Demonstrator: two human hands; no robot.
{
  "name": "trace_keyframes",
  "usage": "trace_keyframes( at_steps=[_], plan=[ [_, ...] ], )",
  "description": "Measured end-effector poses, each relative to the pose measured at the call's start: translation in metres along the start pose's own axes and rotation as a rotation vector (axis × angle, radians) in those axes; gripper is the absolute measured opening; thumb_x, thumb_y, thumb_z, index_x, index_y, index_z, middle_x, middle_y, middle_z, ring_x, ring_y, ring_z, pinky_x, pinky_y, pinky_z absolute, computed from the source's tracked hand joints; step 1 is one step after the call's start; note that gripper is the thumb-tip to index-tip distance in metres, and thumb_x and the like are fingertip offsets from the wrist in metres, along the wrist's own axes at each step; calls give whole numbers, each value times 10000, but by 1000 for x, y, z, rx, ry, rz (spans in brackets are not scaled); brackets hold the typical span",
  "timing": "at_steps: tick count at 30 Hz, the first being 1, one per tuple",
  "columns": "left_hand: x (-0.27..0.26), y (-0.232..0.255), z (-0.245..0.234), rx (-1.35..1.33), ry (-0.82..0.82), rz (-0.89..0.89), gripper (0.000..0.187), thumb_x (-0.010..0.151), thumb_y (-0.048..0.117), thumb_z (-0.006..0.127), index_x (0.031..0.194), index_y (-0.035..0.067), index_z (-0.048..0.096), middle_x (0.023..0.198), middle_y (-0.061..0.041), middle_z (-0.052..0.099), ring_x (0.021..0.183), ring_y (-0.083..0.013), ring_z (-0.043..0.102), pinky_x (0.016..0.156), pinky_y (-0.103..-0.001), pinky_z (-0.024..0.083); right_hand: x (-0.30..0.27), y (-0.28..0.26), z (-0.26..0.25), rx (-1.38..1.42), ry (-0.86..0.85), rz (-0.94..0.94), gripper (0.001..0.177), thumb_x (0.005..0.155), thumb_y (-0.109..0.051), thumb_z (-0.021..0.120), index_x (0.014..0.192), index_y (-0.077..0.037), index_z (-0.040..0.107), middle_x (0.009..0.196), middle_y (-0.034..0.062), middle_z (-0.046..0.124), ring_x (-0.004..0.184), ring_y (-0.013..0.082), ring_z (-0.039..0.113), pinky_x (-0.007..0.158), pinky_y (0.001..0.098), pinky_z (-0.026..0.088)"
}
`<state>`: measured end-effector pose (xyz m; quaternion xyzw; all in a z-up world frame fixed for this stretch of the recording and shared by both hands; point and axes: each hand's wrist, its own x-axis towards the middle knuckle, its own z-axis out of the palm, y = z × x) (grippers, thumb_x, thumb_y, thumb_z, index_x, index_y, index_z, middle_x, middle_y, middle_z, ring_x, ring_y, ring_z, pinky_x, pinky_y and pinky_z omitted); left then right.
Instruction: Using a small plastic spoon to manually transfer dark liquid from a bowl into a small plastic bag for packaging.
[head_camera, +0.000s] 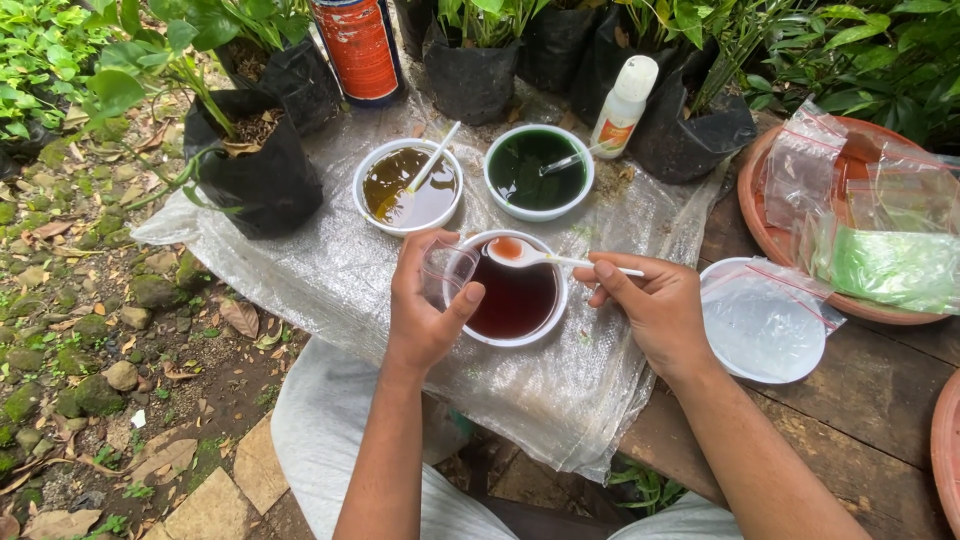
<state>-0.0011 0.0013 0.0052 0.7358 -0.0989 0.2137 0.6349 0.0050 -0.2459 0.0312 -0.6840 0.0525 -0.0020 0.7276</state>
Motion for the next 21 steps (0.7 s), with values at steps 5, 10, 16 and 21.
trace_keyframes(
  at_steps=[5,10,16,21],
  plan=[
    [0,0,0,-16,-13,-15,688,756,552,780,1176,35,608,1089,-135,604,1110,-304,593,1012,-520,465,-2,-4,1,-22,-2,-15,226,941,-89,737,1121,48,736,882,250,767,599,177,683,784,344,607],
    [-1,-2,-1,-31,-15,-16,731,694,545,841,1169,39,611,1097,-131,618,1118,-309,598,1017,-527,460,-8,-11,3,-21,14,-54,228,950,-91,732,1132,48,733,908,254,767,612,183,686,766,313,592],
    [-1,0,-3,-29,-9,-21,750,652,518,873,1178,51,612,1098,-137,617,1102,-311,589,1008,-524,451,-21,-21,5,-13,1,-214,228,958,-55,706,1156,57,715,928,277,755,633,221,682,724,320,589],
    [-3,-7,-4,-1,5,4,748,626,521,894,1165,78,623,1116,-113,632,1133,-296,594,1025,-482,441,-34,-28,16,-65,-22,-339,216,942,-1,693,1139,84,711,905,301,743,633,239,664,693,373,609]
  ],
)
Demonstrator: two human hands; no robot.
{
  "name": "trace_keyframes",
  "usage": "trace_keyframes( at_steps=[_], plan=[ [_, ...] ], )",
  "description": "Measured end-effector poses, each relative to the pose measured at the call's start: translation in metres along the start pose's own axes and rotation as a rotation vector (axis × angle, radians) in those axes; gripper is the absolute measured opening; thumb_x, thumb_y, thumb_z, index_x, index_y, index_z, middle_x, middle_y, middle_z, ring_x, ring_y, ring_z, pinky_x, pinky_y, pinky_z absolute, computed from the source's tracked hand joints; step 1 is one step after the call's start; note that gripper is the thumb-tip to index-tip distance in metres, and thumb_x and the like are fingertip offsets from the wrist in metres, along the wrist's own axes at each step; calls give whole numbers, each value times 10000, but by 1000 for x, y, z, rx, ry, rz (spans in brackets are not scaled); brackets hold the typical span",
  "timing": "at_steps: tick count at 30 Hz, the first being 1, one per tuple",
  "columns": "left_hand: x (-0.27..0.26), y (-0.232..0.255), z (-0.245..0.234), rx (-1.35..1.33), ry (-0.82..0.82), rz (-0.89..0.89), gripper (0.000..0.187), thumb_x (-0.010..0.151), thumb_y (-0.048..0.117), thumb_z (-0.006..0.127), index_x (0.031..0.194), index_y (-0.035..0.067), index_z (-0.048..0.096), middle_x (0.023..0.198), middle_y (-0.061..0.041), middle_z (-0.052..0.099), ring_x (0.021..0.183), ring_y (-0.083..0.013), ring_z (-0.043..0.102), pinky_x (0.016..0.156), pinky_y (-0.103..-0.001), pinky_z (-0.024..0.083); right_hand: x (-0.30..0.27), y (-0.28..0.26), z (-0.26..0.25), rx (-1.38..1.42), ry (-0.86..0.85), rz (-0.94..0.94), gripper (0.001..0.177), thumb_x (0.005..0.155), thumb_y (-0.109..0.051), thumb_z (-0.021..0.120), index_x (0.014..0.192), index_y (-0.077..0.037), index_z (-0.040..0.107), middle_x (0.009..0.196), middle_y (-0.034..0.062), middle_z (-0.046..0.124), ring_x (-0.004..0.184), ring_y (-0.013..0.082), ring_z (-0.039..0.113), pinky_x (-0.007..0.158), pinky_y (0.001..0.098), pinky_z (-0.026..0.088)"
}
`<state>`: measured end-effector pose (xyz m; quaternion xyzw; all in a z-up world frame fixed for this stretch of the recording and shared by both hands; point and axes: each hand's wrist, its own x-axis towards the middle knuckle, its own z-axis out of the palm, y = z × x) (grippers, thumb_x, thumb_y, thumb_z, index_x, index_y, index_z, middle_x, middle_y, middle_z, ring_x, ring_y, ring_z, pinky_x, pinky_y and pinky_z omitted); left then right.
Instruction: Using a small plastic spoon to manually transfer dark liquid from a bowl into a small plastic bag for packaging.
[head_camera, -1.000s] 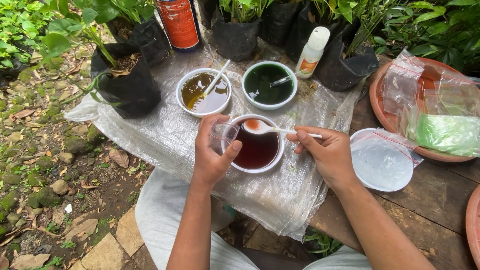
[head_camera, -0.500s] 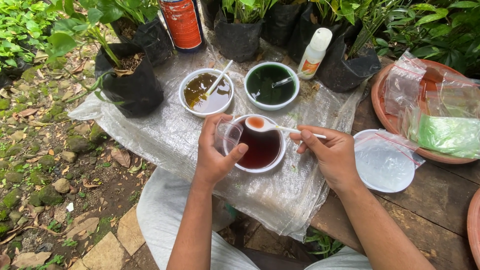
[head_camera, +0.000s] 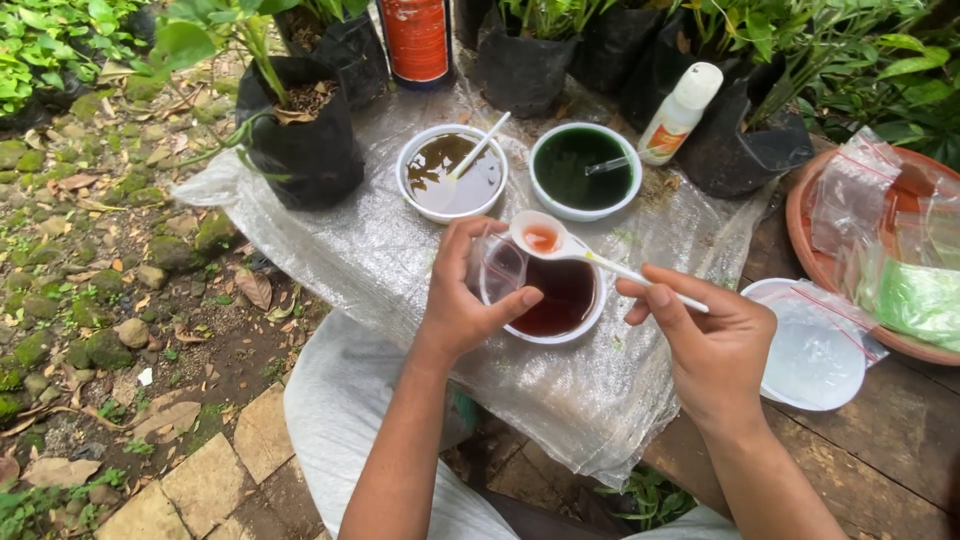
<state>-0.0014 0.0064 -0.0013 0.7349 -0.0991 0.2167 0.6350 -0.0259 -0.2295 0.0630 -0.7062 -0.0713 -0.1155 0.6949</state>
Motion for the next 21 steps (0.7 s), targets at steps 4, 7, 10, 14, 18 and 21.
trace_keyframes(
  at_steps=[4,7,10,14,18,21],
  plan=[
    [0,1,-3,7,-2,-12,743,628,546,885,1159,93,629,1111,-103,635,1125,-281,588,1033,-472,435,-8,-6,9,-43,-44,-64,193,931,6,691,1117,41,727,898,279,759,654,242,700,701,362,586],
    [0,2,-3,-4,-6,-7,725,639,544,881,1152,98,630,1096,-102,627,1102,-278,588,1026,-471,434,-11,-8,13,-83,-65,-131,191,916,28,691,1101,29,739,897,273,766,672,261,731,723,378,595],
    [1,8,-3,-4,-6,-11,699,657,550,868,1149,111,636,1097,-83,628,1101,-256,587,1029,-461,432,-14,-10,16,-149,-100,-225,194,880,45,722,1069,17,755,886,232,782,700,261,756,738,382,567],
    [3,25,-4,108,-71,-90,666,762,576,715,1205,107,547,1167,-70,548,1096,-216,560,980,-361,468,-20,-9,19,-297,-103,-339,203,916,-32,753,1116,-9,722,989,124,778,861,207,791,859,311,562],
    [6,27,-3,99,-56,29,626,818,624,649,1155,100,585,1144,-69,576,1108,-220,565,1008,-369,462,-20,-2,17,-316,-137,-433,202,892,-1,775,1088,-36,738,1031,102,779,910,216,795,857,315,565],
    [5,29,-3,68,-62,-19,649,809,626,663,1195,110,584,1160,-74,564,1114,-224,580,997,-369,480,-21,4,15,-309,-140,-440,211,891,-1,784,1090,-56,740,1053,96,778,938,210,796,851,311,565]
  ],
)
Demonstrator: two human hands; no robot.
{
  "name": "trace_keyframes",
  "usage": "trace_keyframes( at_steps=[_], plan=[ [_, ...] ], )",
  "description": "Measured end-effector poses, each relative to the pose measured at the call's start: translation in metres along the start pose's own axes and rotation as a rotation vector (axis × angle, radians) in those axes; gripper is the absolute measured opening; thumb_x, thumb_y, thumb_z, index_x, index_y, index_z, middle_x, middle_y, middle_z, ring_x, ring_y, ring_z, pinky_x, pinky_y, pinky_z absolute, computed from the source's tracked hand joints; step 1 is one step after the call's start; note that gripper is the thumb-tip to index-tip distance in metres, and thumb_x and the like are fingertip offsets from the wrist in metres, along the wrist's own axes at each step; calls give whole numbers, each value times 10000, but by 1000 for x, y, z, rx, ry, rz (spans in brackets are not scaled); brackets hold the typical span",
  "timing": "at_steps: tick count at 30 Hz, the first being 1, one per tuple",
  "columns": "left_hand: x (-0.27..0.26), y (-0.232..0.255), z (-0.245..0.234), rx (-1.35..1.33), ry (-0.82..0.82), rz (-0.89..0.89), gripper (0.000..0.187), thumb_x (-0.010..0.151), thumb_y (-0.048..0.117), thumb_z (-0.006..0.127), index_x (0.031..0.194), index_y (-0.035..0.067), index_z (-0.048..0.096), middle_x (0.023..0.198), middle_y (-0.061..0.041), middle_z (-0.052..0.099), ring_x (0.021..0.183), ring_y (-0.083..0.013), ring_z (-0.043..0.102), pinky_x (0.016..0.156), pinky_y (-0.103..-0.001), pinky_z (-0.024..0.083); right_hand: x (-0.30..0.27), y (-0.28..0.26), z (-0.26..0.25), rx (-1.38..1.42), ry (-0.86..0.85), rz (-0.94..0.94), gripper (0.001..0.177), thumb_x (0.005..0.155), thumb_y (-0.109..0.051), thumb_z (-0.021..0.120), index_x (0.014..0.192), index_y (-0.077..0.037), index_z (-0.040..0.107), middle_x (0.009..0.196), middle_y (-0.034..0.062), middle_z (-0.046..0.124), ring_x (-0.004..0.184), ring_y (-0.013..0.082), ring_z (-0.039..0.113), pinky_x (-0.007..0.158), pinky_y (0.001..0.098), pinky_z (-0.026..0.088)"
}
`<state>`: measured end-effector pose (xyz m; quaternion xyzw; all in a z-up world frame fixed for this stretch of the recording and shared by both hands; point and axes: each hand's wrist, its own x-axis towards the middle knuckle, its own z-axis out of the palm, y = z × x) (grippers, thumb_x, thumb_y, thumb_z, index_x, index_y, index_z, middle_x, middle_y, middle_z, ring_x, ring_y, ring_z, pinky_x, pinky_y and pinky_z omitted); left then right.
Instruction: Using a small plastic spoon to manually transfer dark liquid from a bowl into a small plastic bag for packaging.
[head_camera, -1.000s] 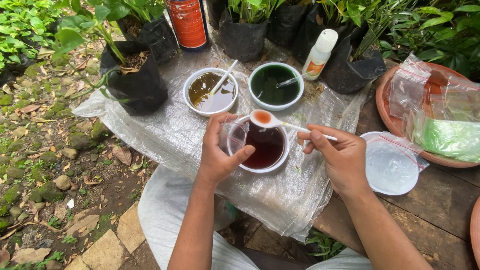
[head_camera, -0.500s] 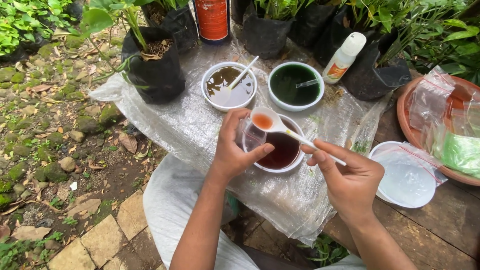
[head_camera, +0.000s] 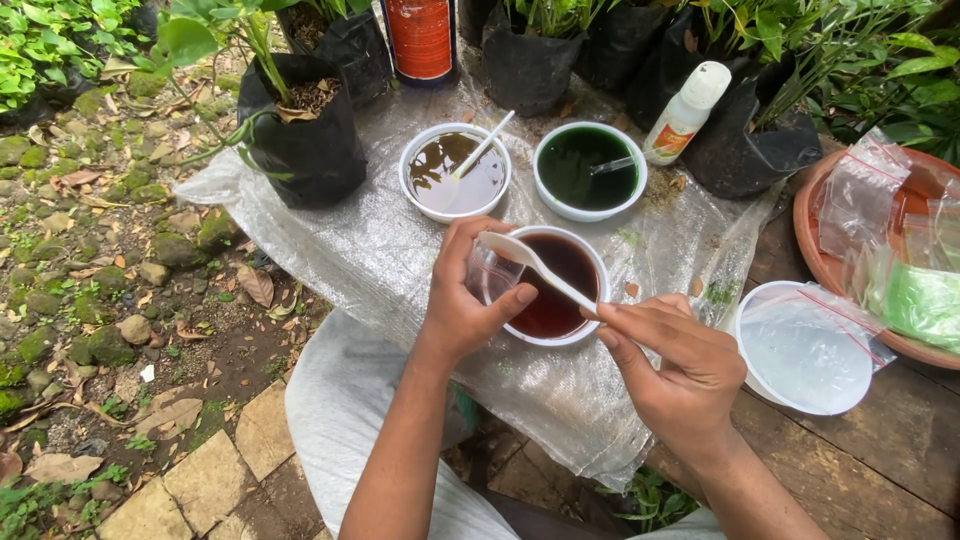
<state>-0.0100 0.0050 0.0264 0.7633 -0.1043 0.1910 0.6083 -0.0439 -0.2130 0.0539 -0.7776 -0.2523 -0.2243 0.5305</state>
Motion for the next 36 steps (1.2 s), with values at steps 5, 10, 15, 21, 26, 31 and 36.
trace_keyframes(
  at_steps=[5,10,15,21,26,31,36],
  plan=[
    [-2,-10,2,-4,-2,-22,688,807,621,663,1212,80,536,1150,-85,548,1083,-225,573,963,-355,503,7,8,-12,142,21,279,192,958,-76,714,1147,-44,711,977,120,787,796,196,790,715,260,619],
    [-1,-23,8,-128,66,25,673,773,589,761,1178,71,615,1068,-128,614,1063,-275,604,976,-477,471,13,33,-14,380,177,504,210,1017,-144,646,1141,14,706,933,251,760,676,237,715,704,329,547],
    [-1,-23,8,-116,62,23,679,780,597,746,1181,67,609,1062,-131,611,1053,-282,606,965,-492,485,14,45,-8,394,184,731,235,1017,-165,669,1099,53,702,888,246,755,622,230,710,646,263,533],
    [-2,-25,8,-113,61,20,673,771,571,754,1182,57,612,1064,-129,616,1057,-279,616,952,-484,506,16,46,-6,334,163,760,212,1016,-141,682,1096,51,723,892,244,756,598,202,694,630,258,558],
    [-1,-25,7,-106,62,32,660,781,565,751,1178,56,612,1064,-127,619,1056,-277,618,950,-481,510,16,46,-5,319,168,762,201,1016,-139,684,1100,40,724,893,229,760,598,186,691,636,248,560],
    [0,-25,7,-111,61,37,654,786,557,752,1176,50,614,1058,-137,623,1049,-285,618,949,-494,512,18,41,-4,304,172,764,203,1018,-137,683,1108,40,725,893,219,762,595,178,691,677,252,573],
    [0,-25,7,-107,58,40,640,791,543,751,1173,48,614,1057,-131,617,1050,-280,619,953,-487,510,16,45,-4,305,197,758,201,1021,-132,682,1114,42,721,906,222,760,605,168,693,728,286,607]
  ],
)
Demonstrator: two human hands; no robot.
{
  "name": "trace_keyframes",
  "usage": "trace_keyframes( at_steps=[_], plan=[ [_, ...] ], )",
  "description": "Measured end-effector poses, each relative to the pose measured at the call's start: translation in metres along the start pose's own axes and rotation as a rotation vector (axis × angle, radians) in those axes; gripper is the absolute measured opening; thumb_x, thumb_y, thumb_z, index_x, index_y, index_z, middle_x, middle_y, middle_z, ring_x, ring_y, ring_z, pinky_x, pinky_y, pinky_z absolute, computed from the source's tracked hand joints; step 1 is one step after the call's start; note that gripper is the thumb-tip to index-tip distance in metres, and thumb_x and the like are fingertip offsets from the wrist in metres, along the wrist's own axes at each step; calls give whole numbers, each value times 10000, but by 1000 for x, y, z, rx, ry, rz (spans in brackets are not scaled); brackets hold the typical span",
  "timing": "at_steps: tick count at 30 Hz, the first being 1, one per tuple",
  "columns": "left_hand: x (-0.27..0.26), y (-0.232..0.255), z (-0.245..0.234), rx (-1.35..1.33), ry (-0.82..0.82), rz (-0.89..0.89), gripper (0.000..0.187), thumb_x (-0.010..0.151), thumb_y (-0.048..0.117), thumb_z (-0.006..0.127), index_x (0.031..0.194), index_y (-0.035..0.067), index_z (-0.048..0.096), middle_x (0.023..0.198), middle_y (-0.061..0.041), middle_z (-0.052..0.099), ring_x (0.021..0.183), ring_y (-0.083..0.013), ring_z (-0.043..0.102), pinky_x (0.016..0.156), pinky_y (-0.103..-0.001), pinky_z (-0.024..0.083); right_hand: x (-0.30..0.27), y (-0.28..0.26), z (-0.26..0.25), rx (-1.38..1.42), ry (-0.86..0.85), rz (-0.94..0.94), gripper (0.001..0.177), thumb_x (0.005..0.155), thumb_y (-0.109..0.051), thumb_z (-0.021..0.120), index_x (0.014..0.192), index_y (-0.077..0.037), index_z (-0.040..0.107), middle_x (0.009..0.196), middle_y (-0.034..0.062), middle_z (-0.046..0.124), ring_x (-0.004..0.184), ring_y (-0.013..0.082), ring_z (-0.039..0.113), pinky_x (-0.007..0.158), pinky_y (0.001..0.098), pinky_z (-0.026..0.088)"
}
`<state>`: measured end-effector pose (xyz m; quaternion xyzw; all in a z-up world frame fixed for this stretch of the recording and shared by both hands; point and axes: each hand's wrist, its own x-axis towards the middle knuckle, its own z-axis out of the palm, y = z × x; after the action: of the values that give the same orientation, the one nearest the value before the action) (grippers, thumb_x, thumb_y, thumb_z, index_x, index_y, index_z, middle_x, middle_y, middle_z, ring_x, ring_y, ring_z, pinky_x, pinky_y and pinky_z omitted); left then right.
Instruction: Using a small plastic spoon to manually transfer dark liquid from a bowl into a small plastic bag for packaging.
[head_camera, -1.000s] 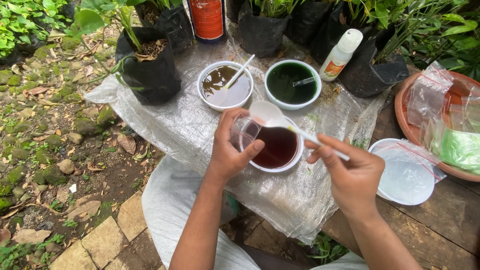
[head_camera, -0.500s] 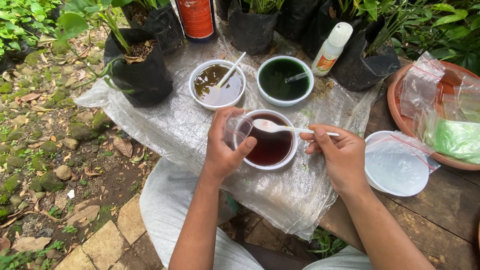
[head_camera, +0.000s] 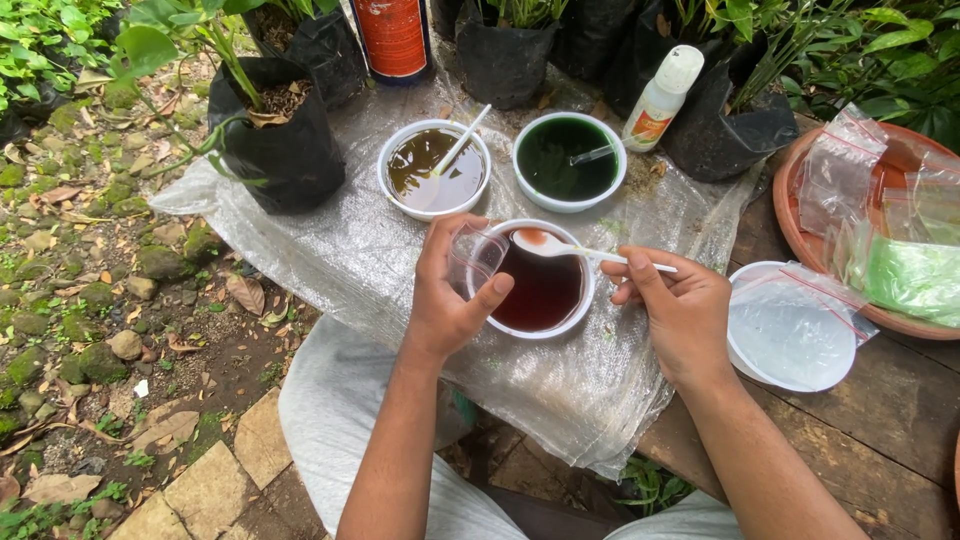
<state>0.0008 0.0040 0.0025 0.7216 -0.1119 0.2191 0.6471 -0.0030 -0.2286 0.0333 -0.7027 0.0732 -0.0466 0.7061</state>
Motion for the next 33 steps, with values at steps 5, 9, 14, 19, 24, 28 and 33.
trace_keyframes(
  at_steps=[5,9,14,19,24,28,33],
  plan=[
    [-1,1,0,-3,0,-5,636,791,534,753,1176,47,614,1058,-134,618,1051,-282,620,951,-488,510,-1,-2,0,0,6,2,206,1017,-121,682,1120,54,716,903,227,756,604,172,695,745,309,620],
    [-1,-1,-1,1,-2,-5,642,788,535,755,1182,48,612,1064,-135,615,1070,-292,616,964,-494,503,0,0,-1,5,5,-9,213,1011,-119,690,1118,63,714,898,232,752,607,174,698,763,332,631],
    [-1,0,0,-7,0,-16,648,784,535,756,1185,47,611,1057,-139,616,1061,-292,616,960,-502,504,0,0,-1,1,4,-12,205,1013,-114,685,1118,59,716,899,232,753,607,174,699,740,321,630],
    [-1,0,-1,-4,4,-14,655,782,538,758,1188,48,604,1057,-138,612,1065,-292,616,961,-501,503,-2,0,1,-8,-9,-37,191,1009,-136,693,1108,22,733,893,197,765,638,144,699,690,224,573],
    [-2,1,4,-53,14,-24,706,727,509,828,1204,46,591,1042,-133,635,1050,-275,628,964,-492,508,-6,-8,3,-19,-19,-102,184,1010,-130,691,1107,19,736,897,208,766,637,163,695,682,224,542],
    [-3,1,3,-42,16,-22,716,708,506,847,1197,50,591,1046,-123,636,1053,-271,633,970,-483,508,-12,-18,3,-59,-37,-161,172,1010,-114,685,1109,15,741,905,217,767,648,173,694,703,234,527],
    [-1,1,0,-7,11,-22,741,659,492,892,1185,58,600,1083,-120,625,1086,-284,613,1002,-499,476,-18,-19,1,-21,-95,-360,173,1006,-47,649,1114,67,723,895,267,747,673,237,698,716,323,578]
  ],
)
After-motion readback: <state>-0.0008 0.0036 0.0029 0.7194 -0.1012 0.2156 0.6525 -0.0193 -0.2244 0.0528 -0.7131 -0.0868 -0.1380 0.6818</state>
